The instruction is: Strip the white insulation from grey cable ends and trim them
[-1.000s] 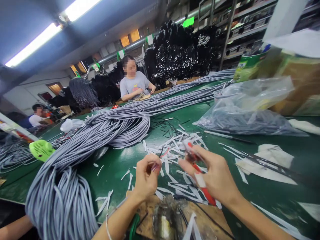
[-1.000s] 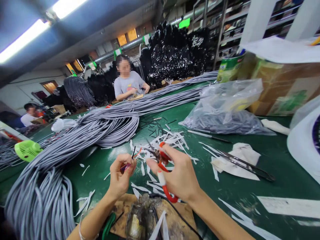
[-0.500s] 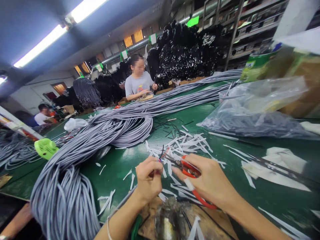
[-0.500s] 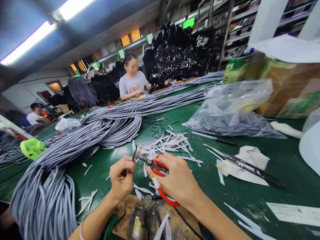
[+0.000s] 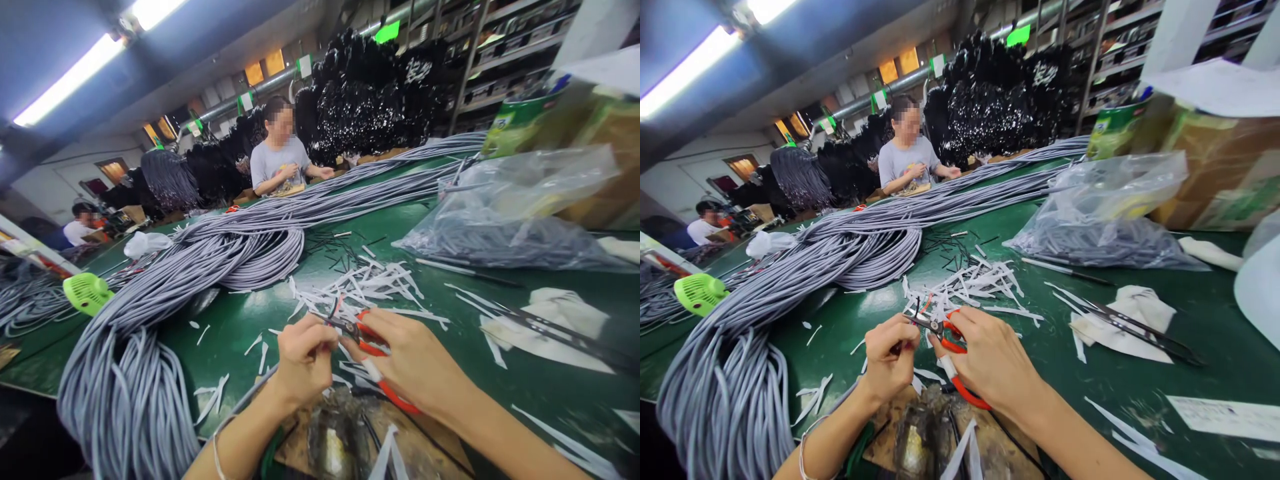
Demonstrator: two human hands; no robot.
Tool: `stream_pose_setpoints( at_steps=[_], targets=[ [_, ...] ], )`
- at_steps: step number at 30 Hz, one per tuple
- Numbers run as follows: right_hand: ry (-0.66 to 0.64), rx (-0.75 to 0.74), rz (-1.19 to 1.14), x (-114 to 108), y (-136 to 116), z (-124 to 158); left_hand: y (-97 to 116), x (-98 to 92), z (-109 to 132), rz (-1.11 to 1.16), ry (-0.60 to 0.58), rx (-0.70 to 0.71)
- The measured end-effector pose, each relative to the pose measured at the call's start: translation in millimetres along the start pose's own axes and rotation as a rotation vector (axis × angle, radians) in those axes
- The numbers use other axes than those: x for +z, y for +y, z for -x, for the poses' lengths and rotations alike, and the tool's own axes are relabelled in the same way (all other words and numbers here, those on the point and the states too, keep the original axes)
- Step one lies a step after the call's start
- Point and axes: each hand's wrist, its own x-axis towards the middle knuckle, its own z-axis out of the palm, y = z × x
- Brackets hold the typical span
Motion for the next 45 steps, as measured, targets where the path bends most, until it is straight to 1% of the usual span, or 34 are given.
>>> stream_pose_setpoints(
  at_steps=[6, 8, 13, 15, 17, 19, 22, 24, 26, 27, 29, 31, 32, 33, 35, 36, 38, 39, 40, 41, 43, 44, 45],
  targets=[
    [-0.064, 0.02, 0.028, 3, 2, 3, -3, -1.2, 0, -0.027, -0.026, -0.004],
    [-0.075, 0.019, 0.02, 5, 3, 3, -4, -2.0, -1, -0.059, -0.029, 0.015],
    [-0.032, 0.036, 0.075, 6, 3, 3, -6, -3.5, -1, -0.164, -0.059, 0.089],
    [-0.019, 0.051, 0.07, 5, 2, 3, -6, -3.7, 1, -0.137, -0.062, 0.056],
    [-0.003, 0.048, 0.024, 4, 1, 2, -6, -3.6, 3, -0.06, -0.035, -0.058],
    [0.034, 0.055, -0.029, 2, 2, 0, -5, -3.4, 5, 0.041, -0.007, -0.213],
    [0.101, 0.152, -0.03, -1, 7, -5, -5, -3.0, 1, 0.194, -0.012, -0.427],
    [0.072, 0.258, 0.026, -2, 12, -9, -5, -3.7, -5, 0.305, -0.024, -0.581],
    [-0.037, 0.352, 0.102, -5, 16, -12, -2, -8.6, -12, 0.421, -0.013, -0.725],
    [-0.11, 0.386, 0.145, -6, 17, -13, 1, -13.7, -14, 0.476, -0.004, -0.783],
    [-0.258, 0.427, 0.24, -9, 16, -15, 11, -31.0, -10, 0.559, 0.017, -0.866],
    [-0.384, 0.428, 0.308, -13, 16, -16, 26, -55.8, 6, 0.588, -0.017, -0.934],
    [-0.418, 0.426, 0.324, -14, 17, -15, 35, -69.5, 19, 0.577, -0.077, -0.969],
    [-0.439, 0.408, 0.311, -15, 19, -15, 44, -83.2, 34, 0.553, -0.177, -1.019],
    [-0.438, 0.411, 0.281, -14, 29, -12, 61, -108.8, 71, 0.482, -0.449, -1.119],
    [-0.449, 0.413, 0.251, -12, 36, -10, 69, -120.4, 90, 0.418, -0.595, -1.175],
    [-0.44, 0.437, 0.216, -7, 50, -6, 80, -142.0, 122, 0.243, -0.838, -1.244],
    [-0.436, 0.447, 0.206, -4, 56, -5, 84, -151.9, 133, 0.108, -0.907, -1.203],
    [-0.434, 0.459, 0.194, -1, 60, -4, 86, -161.2, 139, -0.013, -0.962, -1.127],
    [-0.442, 0.47, 0.177, 0, 62, -5, 85, -169.8, 140, -0.11, -0.973, -1.06],
    [-0.467, 0.522, 0.147, 0, 60, -10, 77, -184.2, 128, -0.215, -0.908, -0.988],
    [-0.477, 0.558, 0.134, -2, 56, -14, 69, -190.0, 116, -0.26, -0.825, -0.979],
    [-0.479, 0.595, 0.124, -5, 51, -18, 57, -194.8, 102, -0.363, -0.722, -0.946]
  ],
)
